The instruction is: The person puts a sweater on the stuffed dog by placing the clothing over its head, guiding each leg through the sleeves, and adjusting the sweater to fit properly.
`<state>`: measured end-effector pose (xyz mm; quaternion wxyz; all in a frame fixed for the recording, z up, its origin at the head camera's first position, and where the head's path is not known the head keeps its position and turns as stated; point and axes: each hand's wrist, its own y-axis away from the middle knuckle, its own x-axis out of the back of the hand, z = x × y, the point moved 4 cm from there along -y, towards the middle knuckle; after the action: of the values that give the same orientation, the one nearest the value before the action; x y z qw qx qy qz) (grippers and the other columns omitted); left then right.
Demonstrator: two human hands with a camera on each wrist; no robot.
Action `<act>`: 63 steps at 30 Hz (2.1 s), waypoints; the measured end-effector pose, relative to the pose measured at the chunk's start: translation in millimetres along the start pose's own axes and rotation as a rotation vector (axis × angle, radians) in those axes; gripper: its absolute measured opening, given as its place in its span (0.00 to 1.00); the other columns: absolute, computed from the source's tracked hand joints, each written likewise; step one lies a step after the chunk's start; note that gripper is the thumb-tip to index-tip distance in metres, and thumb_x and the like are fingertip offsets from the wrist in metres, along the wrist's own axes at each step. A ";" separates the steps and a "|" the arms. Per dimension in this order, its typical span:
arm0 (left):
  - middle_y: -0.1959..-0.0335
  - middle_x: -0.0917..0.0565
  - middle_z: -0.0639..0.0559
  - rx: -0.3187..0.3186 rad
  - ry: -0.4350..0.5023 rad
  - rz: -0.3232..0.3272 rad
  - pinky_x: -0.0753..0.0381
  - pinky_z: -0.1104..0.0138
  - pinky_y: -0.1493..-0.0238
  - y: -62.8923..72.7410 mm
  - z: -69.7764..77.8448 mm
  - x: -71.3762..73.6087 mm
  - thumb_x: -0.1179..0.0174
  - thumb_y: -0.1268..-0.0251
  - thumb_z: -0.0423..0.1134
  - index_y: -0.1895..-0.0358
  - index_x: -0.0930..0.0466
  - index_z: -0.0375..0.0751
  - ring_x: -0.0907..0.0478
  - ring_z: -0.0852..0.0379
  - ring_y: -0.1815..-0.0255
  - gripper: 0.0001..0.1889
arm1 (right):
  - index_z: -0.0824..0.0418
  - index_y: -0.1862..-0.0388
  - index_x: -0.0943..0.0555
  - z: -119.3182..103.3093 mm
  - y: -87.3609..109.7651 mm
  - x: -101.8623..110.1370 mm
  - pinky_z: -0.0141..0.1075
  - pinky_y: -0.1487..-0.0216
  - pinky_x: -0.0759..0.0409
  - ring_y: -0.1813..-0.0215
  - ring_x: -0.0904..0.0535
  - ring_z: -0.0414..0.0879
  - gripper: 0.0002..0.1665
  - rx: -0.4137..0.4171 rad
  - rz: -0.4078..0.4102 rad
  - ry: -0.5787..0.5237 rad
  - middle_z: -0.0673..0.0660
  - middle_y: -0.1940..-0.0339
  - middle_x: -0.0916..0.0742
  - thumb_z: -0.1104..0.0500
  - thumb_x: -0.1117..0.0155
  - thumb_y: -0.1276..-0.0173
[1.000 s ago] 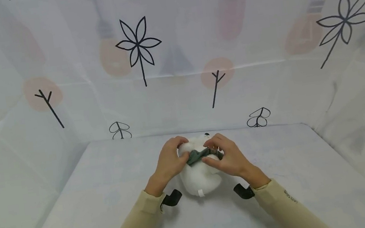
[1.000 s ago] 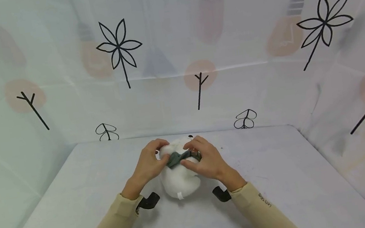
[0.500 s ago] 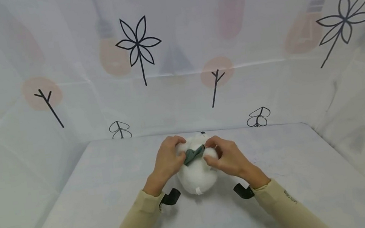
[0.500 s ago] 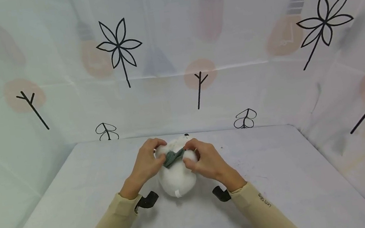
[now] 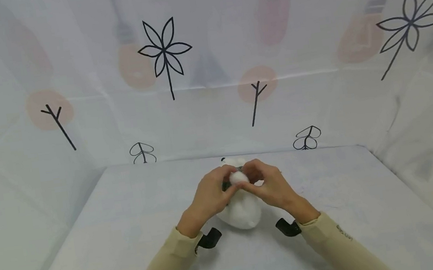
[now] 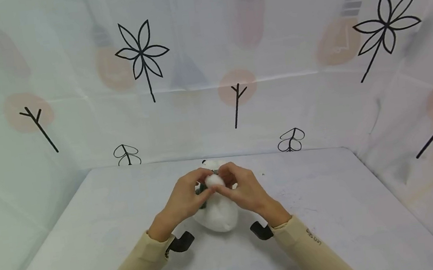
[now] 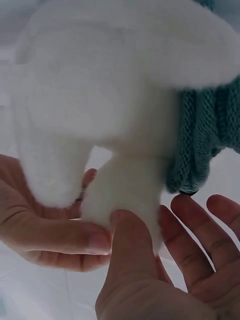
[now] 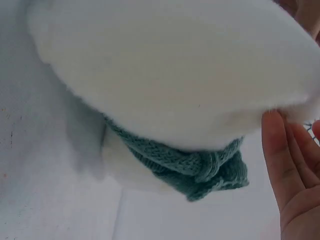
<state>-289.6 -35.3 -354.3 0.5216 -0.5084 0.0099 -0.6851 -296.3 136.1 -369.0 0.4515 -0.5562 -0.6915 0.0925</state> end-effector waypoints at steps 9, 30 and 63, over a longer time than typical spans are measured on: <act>0.63 0.18 0.54 0.035 0.015 0.007 0.23 0.64 0.59 -1.0 -9.6 4.1 0.32 0.45 0.34 0.54 0.20 0.43 0.22 0.59 0.62 0.14 | 0.59 0.52 0.23 18.6 -0.6 12.9 0.39 0.66 0.22 0.66 0.21 0.44 0.21 -0.250 0.059 0.114 0.54 0.59 0.18 0.50 0.30 0.39; 0.64 0.18 0.52 0.024 0.100 -0.018 0.21 0.68 0.64 -7.3 -12.3 7.6 0.35 0.46 0.26 0.60 0.22 0.40 0.21 0.59 0.66 0.11 | 0.51 0.32 0.35 39.4 -2.0 -1.3 0.51 0.49 0.28 0.46 0.25 0.51 0.41 -0.434 -0.216 -0.035 0.50 0.55 0.17 0.41 0.31 0.41; 0.67 0.17 0.48 -0.005 0.264 0.032 0.20 0.74 0.66 -3.9 -11.0 -5.7 0.35 0.46 0.22 0.62 0.27 0.37 0.18 0.60 0.68 0.13 | 0.58 0.42 0.29 13.0 -10.8 -2.9 0.44 0.65 0.21 0.62 0.22 0.51 0.30 -0.463 -0.339 -0.188 0.57 0.64 0.17 0.53 0.28 0.41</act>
<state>-300.5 -35.0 -361.3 0.5254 -0.4147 0.0882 -0.7377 -313.2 134.6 -371.1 0.2557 -0.5099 -0.8161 -0.0932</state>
